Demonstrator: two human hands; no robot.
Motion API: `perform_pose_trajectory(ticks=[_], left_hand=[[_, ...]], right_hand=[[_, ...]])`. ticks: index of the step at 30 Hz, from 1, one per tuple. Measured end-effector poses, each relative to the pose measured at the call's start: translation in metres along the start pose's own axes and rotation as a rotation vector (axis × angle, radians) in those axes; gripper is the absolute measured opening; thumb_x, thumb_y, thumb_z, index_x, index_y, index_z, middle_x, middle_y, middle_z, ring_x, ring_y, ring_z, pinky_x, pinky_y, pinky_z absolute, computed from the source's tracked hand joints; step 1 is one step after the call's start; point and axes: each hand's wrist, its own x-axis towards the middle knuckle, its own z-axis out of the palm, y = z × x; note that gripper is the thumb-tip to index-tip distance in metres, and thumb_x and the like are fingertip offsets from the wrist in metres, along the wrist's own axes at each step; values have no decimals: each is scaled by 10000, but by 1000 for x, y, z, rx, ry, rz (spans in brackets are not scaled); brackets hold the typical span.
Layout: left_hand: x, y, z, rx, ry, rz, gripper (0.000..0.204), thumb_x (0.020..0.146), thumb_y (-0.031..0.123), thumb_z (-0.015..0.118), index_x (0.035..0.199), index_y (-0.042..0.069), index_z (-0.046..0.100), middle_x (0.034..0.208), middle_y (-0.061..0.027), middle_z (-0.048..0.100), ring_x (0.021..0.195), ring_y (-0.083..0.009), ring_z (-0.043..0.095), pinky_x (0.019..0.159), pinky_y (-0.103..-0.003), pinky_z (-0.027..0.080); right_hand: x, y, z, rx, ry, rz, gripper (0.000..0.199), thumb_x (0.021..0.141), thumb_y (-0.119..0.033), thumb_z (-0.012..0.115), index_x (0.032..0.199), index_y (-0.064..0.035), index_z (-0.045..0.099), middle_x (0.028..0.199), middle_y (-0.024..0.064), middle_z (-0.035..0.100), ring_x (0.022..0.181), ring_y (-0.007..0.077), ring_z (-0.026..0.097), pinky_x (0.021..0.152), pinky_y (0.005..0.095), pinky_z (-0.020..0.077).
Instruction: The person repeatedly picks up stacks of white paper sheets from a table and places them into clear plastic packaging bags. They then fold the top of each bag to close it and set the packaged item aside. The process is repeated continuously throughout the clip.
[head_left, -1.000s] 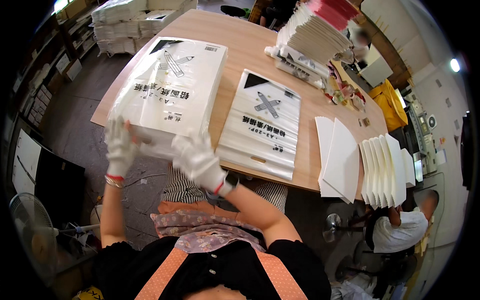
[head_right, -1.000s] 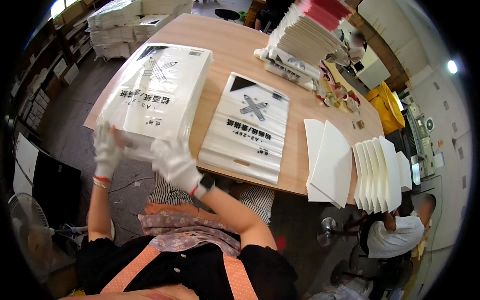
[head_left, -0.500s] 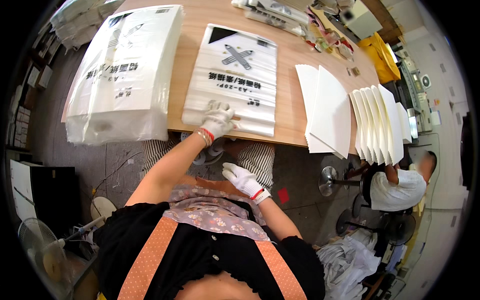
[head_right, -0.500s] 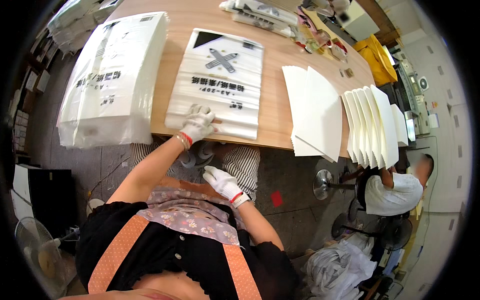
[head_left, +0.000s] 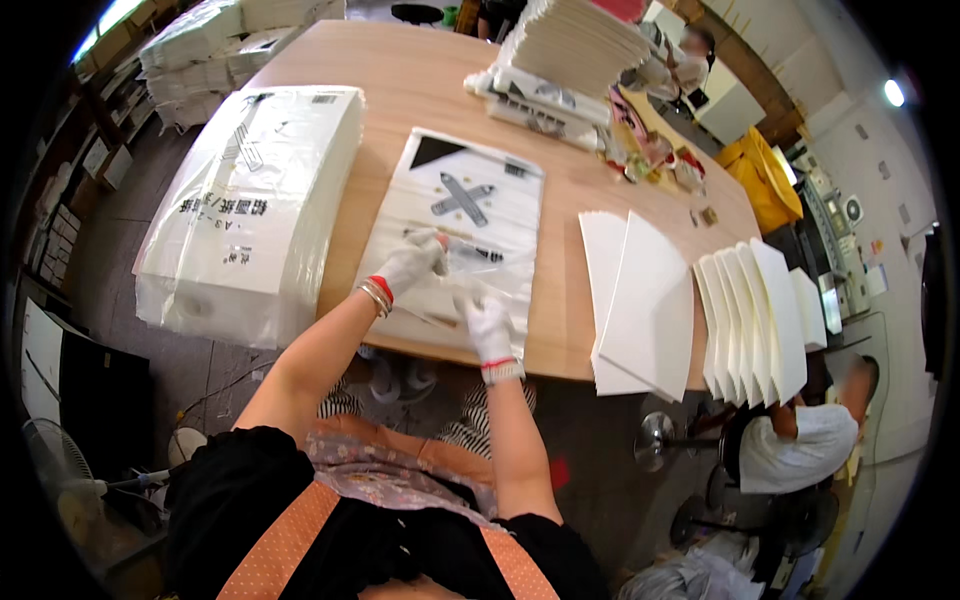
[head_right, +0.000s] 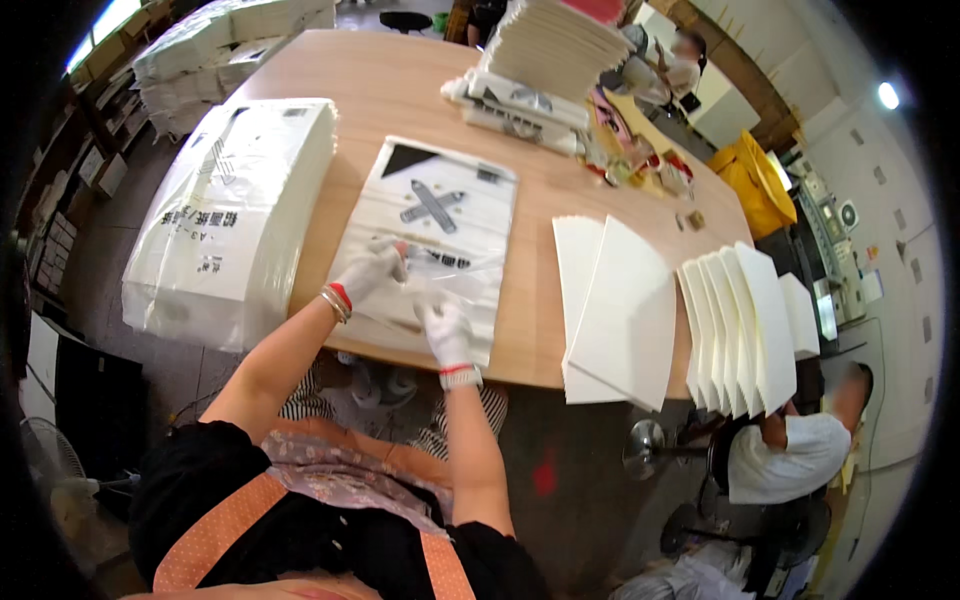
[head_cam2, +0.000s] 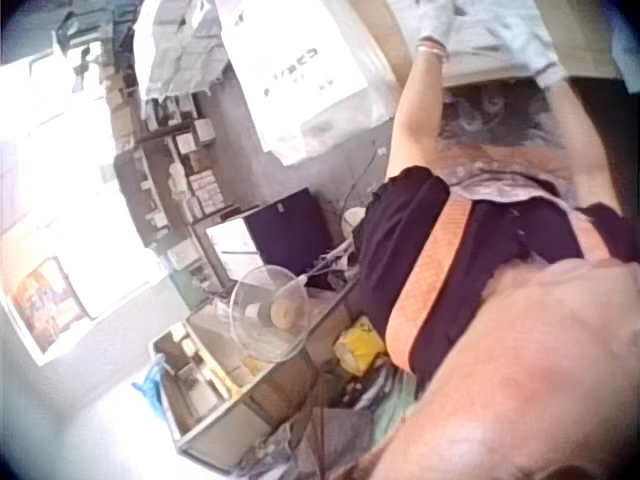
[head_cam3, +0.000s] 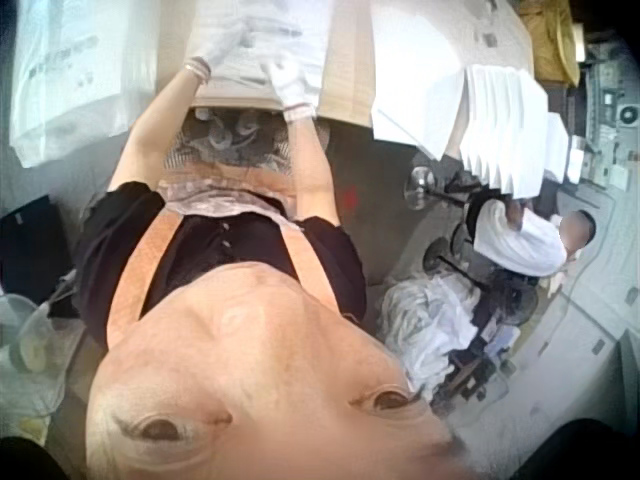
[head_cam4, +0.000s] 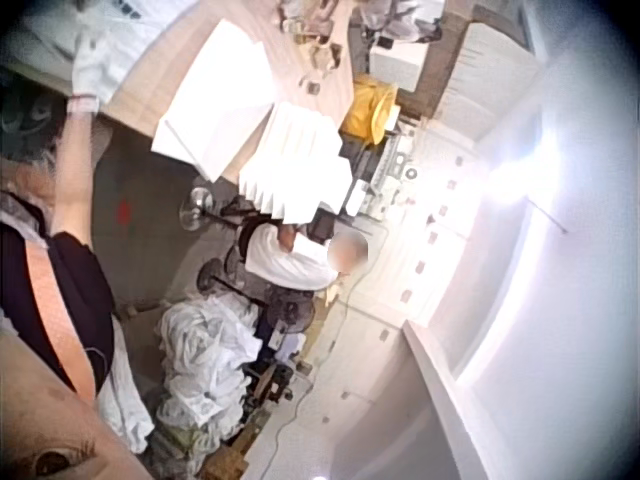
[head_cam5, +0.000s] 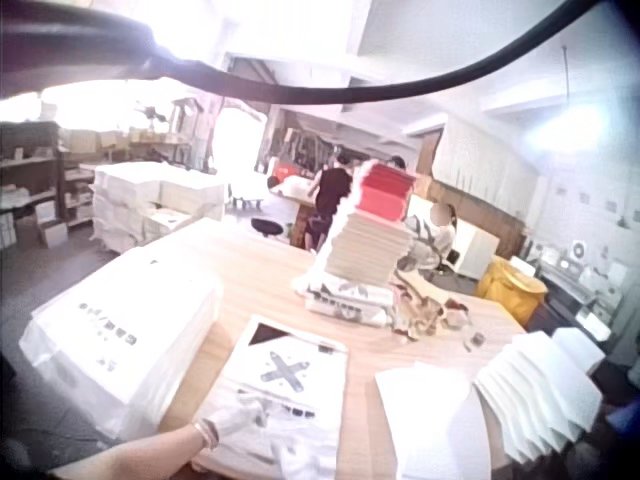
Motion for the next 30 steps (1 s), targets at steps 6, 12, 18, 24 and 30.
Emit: perform_pose_trajectory(ticks=[6, 12, 18, 24, 30], left_hand=[[19, 45, 4, 39, 166, -66, 72, 866, 107, 513, 877, 58, 565, 812, -35, 610, 675, -86, 558, 606, -235, 446], [-29, 135, 56, -55, -133, 161, 275, 810, -56, 524, 1080, -8, 531, 1054, -63, 608, 866, -104, 571, 784, -229, 464], [-38, 113, 41, 801, 51, 316, 447, 797, 73, 601, 1228, 43, 486, 1014, -107, 649, 883, -225, 634, 778, -340, 498], [-98, 111, 43, 814, 374, 968, 531, 728, -20, 667, 1221, 21, 473, 1193, -174, 541, 1078, -306, 552, 890, -370, 461], [-143, 72, 82, 598, 56, 800, 265, 738, -17, 651, 994, 22, 595, 916, -95, 642, 868, -206, 632, 784, -287, 499]], right_hand=[[-38, -40, -19, 43, 737, -721, 282, 751, -165, 713, 928, -15, 552, 958, 151, 585, 870, 333, 555, 833, 380, 453], [18, -62, -2, -433, 185, -269, 696, 756, -307, 686, 1345, -68, 401, 1408, 180, 312, 1248, 341, 362, 1052, 413, 296], [-39, -19, -20, 75, -26, -658, 335, 843, -235, 595, 1134, -69, 578, 1038, 132, 606, 911, 267, 604, 791, 362, 484], [-58, 134, -166, -556, 521, -18, 894, 695, -316, 739, 1407, -62, 263, 1373, 267, 362, 1214, 412, 398, 1008, 448, 357], [-23, 204, -217, -235, 634, 137, 519, 867, -427, 572, 1261, -104, 470, 898, 149, 670, 849, 316, 630, 741, 403, 474]])
